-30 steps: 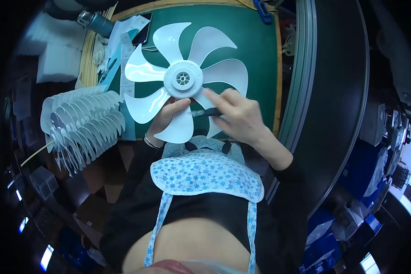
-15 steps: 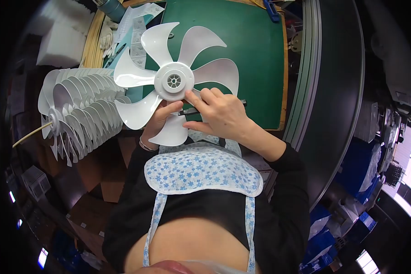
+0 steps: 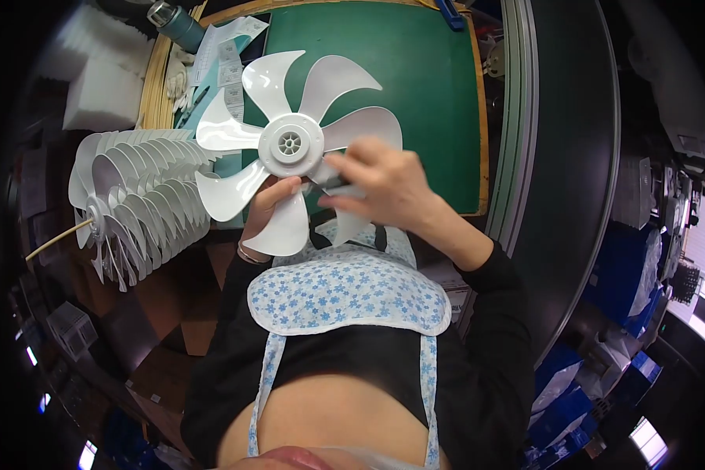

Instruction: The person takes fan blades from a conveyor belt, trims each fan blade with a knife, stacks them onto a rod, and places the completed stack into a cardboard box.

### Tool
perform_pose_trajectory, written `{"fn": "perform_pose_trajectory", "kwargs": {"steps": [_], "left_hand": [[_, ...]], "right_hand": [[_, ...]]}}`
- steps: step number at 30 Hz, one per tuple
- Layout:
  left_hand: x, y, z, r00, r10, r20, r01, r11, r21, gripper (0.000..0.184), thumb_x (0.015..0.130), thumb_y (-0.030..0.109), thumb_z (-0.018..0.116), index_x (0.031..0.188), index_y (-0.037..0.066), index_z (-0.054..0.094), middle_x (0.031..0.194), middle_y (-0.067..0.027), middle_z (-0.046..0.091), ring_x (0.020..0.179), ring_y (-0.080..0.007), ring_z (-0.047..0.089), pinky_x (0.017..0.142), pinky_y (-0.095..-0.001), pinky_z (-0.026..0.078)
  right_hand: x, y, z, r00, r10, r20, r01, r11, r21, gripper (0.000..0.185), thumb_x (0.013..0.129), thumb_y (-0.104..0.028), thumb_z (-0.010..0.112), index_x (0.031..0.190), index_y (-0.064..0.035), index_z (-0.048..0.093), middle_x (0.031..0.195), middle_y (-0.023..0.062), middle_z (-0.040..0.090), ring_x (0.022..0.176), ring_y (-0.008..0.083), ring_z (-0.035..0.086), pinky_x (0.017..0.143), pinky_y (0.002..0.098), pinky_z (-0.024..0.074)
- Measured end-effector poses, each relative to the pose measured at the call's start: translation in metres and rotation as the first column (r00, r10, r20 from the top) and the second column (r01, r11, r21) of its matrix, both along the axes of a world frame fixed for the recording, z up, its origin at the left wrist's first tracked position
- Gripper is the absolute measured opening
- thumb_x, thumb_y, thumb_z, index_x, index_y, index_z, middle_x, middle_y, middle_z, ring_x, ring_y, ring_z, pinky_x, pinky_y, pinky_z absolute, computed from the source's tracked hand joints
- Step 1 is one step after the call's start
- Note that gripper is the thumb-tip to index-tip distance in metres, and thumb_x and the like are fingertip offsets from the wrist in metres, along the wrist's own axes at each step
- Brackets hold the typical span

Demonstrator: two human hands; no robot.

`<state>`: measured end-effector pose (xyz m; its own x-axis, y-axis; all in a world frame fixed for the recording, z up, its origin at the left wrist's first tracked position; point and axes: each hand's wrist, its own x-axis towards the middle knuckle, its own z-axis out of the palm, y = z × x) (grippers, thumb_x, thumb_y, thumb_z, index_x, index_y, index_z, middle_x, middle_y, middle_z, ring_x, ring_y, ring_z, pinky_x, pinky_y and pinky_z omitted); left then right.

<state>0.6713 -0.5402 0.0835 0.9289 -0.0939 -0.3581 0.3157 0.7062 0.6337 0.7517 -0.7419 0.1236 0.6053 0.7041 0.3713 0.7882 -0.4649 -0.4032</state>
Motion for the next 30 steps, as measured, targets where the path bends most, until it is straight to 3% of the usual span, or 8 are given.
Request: {"fn": "perform_pose_trajectory", "kwargs": {"steps": [4, 8, 11, 13, 16, 18, 23, 30], "left_hand": [[-0.002, 0.023, -0.028, 0.996, 0.025, 0.082, -0.005, 0.971, -0.24, 0.028, 0.085, 0.002, 0.059, 0.112, -0.002, 0.052, 0.107, -0.0169, 0.056, 0.09, -0.0211, 0.06, 0.069, -0.0285, 0.052], [0.009, 0.03, -0.062, 0.978, 0.044, 0.206, 0.11, 0.728, -0.677, 0.027, 0.089, 0.016, 0.049, 0.109, -0.002, 0.053, 0.102, -0.0132, 0.057, 0.09, -0.0185, 0.06, 0.086, -0.0316, 0.048], [0.012, 0.007, -0.035, 0.982, 0.08, 0.17, -0.086, 0.996, 0.032, 0.018, 0.095, 0.013, 0.048, 0.104, 0.0, 0.056, 0.096, -0.0111, 0.06, 0.085, -0.0135, 0.059, 0.079, -0.0249, 0.049], [0.011, -0.002, 0.004, 0.995, -0.096, 0.038, 0.058, 0.825, 0.562, 0.02, 0.09, 0.016, 0.061, 0.104, 0.003, 0.059, 0.09, -0.0078, 0.06, 0.078, -0.0137, 0.059, 0.071, -0.0262, 0.05], [0.019, -0.013, -0.022, 0.994, 0.093, 0.052, -0.106, 0.845, 0.524, 0.02, 0.085, 0.012, 0.067, 0.101, 0.003, 0.061, 0.086, -0.005, 0.062, 0.074, -0.0129, 0.059, 0.065, -0.0264, 0.049], [0.028, -0.017, -0.024, 0.978, 0.19, 0.089, -0.209, 0.916, 0.343, 0.021, 0.084, 0.01, 0.066, 0.103, 0.003, 0.06, 0.091, -0.005, 0.063, 0.075, -0.0128, 0.059, 0.066, -0.0268, 0.048], [0.028, -0.005, -0.002, 0.998, 0.027, 0.049, -0.04, 0.961, 0.273, 0.028, 0.086, 0.007, 0.061, 0.113, 0.003, 0.056, 0.092, -0.0045, 0.063, 0.078, -0.0097, 0.061, 0.068, -0.0227, 0.048], [0.021, 0.002, 0.003, 0.993, -0.112, 0.045, 0.1, 0.971, 0.219, 0.03, 0.084, 0.008, 0.065, 0.112, 0.001, 0.058, 0.099, -0.0072, 0.063, 0.088, -0.0136, 0.062, 0.078, -0.026, 0.05]], "right_hand": [[0.029, -0.019, 0.003, 0.919, -0.387, -0.073, 0.392, 0.918, 0.067, 0.038, 0.078, -0.025, 0.073, 0.111, -0.0075, 0.063, 0.089, 0.0034, 0.06, 0.073, 0.0148, 0.059, 0.064, 0.025, 0.049], [0.018, -0.026, -0.027, 0.597, -0.022, -0.802, 0.414, 0.864, 0.285, 0.028, 0.088, -0.018, 0.065, 0.108, 0.0006, 0.062, 0.07, -0.0073, 0.05, 0.066, 0.0026, 0.045, 0.06, 0.0184, 0.0366], [0.0, -0.018, -0.038, 0.484, 0.003, -0.875, 0.51, 0.812, 0.284, 0.024, 0.088, -0.019, 0.065, 0.103, -0.0001, 0.062, 0.073, -0.0059, 0.053, 0.066, 0.0028, 0.046, 0.06, 0.0178, 0.0369], [-0.016, -0.007, -0.036, 0.424, 0.067, -0.903, 0.541, 0.781, 0.312, 0.024, 0.089, -0.017, 0.063, 0.105, 0.0, 0.057, 0.078, -0.0015, 0.057, 0.069, 0.0046, 0.051, 0.064, 0.0198, 0.0421], [-0.037, 0.007, -0.025, 0.29, 0.085, -0.953, 0.48, 0.849, 0.222, 0.03, 0.091, -0.017, 0.06, 0.112, 0.0011, 0.049, 0.085, 0.009, 0.062, 0.071, 0.0118, 0.059, 0.063, 0.0256, 0.0473], [-0.03, 0.006, -0.001, 0.399, -0.047, -0.916, 0.164, 0.986, 0.02, 0.034, 0.09, -0.017, 0.06, 0.116, 0.0003, 0.048, 0.087, 0.0152, 0.063, 0.07, 0.0192, 0.063, 0.063, 0.0278, 0.0489], [-0.018, -0.003, 0.015, 0.935, -0.128, -0.332, 0.147, 0.989, 0.032, 0.042, 0.084, -0.012, 0.062, 0.124, -0.0081, 0.049, 0.082, 0.0095, 0.059, 0.069, 0.0233, 0.06, 0.059, 0.032, 0.0489], [-0.01, 0.008, 0.004, 0.989, -0.036, -0.143, 0.036, 0.999, -0.002, 0.032, 0.078, -0.006, 0.066, 0.109, -0.0128, 0.064, 0.08, 0.0027, 0.055, 0.069, 0.017, 0.057, 0.053, 0.0286, 0.0477]]}}
